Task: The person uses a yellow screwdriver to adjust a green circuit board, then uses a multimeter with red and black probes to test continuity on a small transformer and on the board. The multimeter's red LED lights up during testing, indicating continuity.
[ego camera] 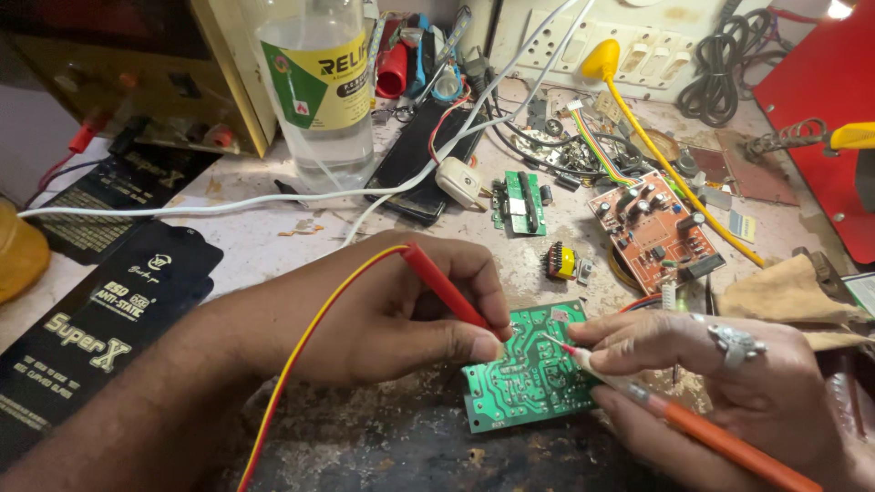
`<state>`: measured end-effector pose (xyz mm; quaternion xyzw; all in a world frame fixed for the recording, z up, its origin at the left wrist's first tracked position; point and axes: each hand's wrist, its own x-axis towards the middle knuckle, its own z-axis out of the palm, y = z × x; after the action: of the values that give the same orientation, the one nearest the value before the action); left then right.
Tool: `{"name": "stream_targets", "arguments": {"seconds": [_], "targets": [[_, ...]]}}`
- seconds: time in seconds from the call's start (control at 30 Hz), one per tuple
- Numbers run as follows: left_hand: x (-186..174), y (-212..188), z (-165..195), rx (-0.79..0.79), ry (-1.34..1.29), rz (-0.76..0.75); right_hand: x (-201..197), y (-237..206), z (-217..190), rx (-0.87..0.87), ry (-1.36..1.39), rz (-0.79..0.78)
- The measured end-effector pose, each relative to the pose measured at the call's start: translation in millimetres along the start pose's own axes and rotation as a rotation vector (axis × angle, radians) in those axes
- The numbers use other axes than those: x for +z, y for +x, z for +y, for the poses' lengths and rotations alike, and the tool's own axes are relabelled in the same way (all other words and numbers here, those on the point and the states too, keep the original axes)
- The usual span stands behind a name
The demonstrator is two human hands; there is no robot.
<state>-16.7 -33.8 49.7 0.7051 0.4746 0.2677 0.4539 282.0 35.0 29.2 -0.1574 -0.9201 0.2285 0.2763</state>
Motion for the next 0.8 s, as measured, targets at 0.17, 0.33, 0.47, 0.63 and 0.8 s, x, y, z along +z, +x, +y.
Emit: {"name": "stream_targets", "arguments": {"seconds": [0.17, 0.33, 0.47, 0.63, 0.8], "targets": [[7.8, 6.9, -8.8, 0.032, -0.367, -0.034, -1.0, 0.2, 8.3, 0.074, 0.083, -0.007], [8.8, 9.6, -16.3, 0.106, -0.289, -0.028, -3.6, 2.7, 6.7, 0.080, 0.046, -0.034], [6.7, 8.5, -17.5, 0.143, -0.225, -0.029, -6.7, 2.3, 9.5, 0.073, 0.031, -0.056], [7.0, 9.9, -16.6, 0.111, -0.249, -0.056, -7.1, -2.1, 9.7, 0.080, 0.045, -0.049], [6.0, 10.1, -15.9, 0.066, -0.236, -0.050, -5.4, -1.1, 9.5, 0.071, 0.089, -0.042]]}}
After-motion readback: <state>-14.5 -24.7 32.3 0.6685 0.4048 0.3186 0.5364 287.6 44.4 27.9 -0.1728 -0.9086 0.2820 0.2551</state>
